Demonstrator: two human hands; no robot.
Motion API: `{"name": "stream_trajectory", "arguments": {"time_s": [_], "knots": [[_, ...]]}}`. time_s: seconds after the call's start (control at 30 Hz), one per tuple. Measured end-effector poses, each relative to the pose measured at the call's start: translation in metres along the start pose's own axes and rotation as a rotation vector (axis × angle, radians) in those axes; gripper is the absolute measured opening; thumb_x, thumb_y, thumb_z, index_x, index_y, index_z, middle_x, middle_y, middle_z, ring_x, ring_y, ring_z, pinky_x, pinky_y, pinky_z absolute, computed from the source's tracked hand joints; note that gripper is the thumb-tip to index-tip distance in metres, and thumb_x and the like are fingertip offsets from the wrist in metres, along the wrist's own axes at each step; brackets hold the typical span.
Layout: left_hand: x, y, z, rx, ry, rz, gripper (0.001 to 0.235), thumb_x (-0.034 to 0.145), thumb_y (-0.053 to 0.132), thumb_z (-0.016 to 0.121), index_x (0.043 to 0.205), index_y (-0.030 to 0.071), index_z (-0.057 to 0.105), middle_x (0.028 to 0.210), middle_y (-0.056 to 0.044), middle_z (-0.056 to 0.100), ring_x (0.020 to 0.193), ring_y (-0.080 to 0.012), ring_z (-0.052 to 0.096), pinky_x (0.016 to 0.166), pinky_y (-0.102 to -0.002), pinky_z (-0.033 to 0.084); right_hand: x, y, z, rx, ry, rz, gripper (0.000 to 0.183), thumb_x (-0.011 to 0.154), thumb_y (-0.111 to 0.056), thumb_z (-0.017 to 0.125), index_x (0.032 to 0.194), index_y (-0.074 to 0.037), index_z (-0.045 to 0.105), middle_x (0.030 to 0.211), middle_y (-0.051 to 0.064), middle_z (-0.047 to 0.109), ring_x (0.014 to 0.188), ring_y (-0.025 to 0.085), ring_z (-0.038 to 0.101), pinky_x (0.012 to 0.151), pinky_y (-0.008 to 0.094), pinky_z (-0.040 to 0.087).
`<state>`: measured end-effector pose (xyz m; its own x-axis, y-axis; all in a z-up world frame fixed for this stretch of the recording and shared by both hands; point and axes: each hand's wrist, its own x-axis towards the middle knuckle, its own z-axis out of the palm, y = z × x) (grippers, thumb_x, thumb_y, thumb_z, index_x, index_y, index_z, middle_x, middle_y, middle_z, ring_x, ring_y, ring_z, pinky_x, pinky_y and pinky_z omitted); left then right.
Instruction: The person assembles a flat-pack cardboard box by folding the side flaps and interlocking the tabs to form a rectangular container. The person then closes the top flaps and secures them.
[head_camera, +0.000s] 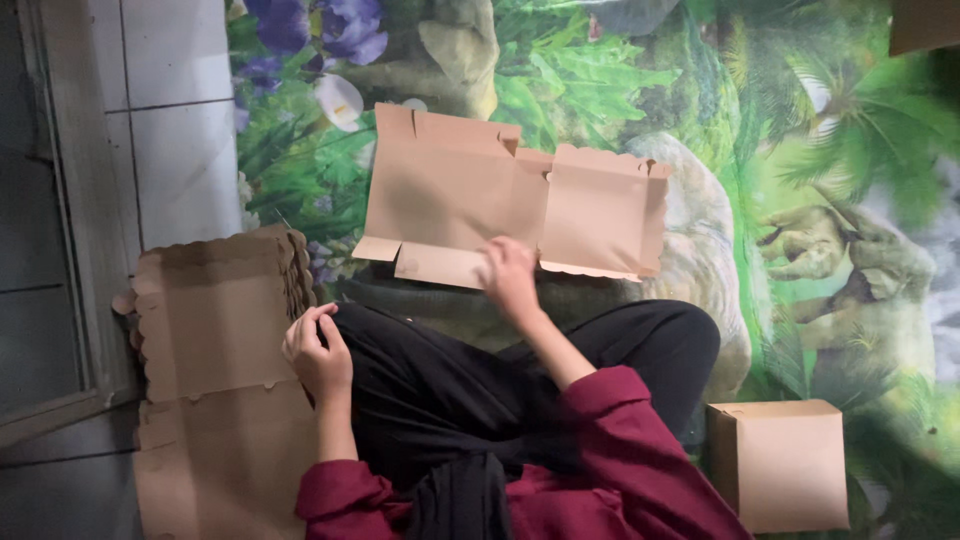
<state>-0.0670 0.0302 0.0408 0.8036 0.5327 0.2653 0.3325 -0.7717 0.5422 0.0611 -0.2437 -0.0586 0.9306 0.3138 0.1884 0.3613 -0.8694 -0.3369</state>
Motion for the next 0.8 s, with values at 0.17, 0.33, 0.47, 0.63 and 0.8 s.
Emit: {"name": "stream_trajectory", "arguments": {"time_s": [0.17, 0.33, 0.47, 0.63, 0.8], "knots": [[0.0, 0.005, -0.003, -0.011, -0.009, -0.032, 0.017, 0.098, 0.017, 0.049, 0.101, 0.025, 0.065, 0.099, 0.01, 0.067, 0.106, -0.0179, 0.059, 0.094, -0.038, 0.038, 0.005, -0.02, 0.039, -0.145, -0.245, -0.139, 0.077, 0.067, -0.026, 0.077, 0.135, -0.016, 0.042, 0.129, 0.013, 0.046, 0.125, 0.032, 0.045, 0.107, 0.054, 0.03], [-0.001, -0.004, 0.002, -0.032, -0.011, -0.072, 0.018, 0.099, 0.017, 0.049, 0.099, 0.026, 0.065, 0.098, 0.013, 0.067, 0.106, -0.016, 0.059, 0.095, -0.038, 0.038, 0.022, 0.017, 0.053, -0.014, -0.353, -0.119, 0.044, 0.076, -0.007, 0.067, 0.118, -0.014, 0.053, 0.106, 0.01, 0.06, 0.097, 0.029, 0.065, 0.087, 0.041, 0.053], [0.0, 0.004, -0.006, -0.014, -0.034, -0.038, 0.014, 0.099, 0.02, 0.051, 0.102, 0.026, 0.063, 0.1, 0.011, 0.066, 0.107, -0.0171, 0.058, 0.094, -0.039, 0.038, 0.027, 0.049, 0.016, 0.13, -0.609, 0.15, 0.022, 0.081, -0.006, 0.066, 0.102, -0.013, 0.066, 0.096, 0.007, 0.07, 0.094, 0.026, 0.069, 0.08, 0.041, 0.055], [-0.002, 0.014, -0.005, 0.039, -0.049, -0.044, 0.013, 0.097, 0.019, 0.054, 0.101, 0.025, 0.064, 0.098, 0.01, 0.066, 0.106, -0.02, 0.058, 0.095, -0.042, 0.038, 0.009, 0.087, 0.039, 0.058, -0.385, 0.045, 0.023, 0.066, -0.007, 0.074, 0.081, -0.017, 0.06, 0.086, -0.002, 0.056, 0.091, 0.02, 0.058, 0.078, 0.034, 0.052], [0.0, 0.01, -0.001, 0.11, -0.026, 0.005, 0.011, 0.092, 0.02, 0.058, 0.099, 0.026, 0.063, 0.096, 0.012, 0.065, 0.104, -0.0163, 0.057, 0.093, -0.038, 0.038, 0.033, 0.066, 0.03, -0.429, -0.256, -0.023, 0.014, 0.06, -0.026, 0.077, 0.071, -0.026, 0.068, 0.081, -0.007, 0.055, 0.088, 0.017, 0.046, 0.077, 0.039, 0.036]]}}
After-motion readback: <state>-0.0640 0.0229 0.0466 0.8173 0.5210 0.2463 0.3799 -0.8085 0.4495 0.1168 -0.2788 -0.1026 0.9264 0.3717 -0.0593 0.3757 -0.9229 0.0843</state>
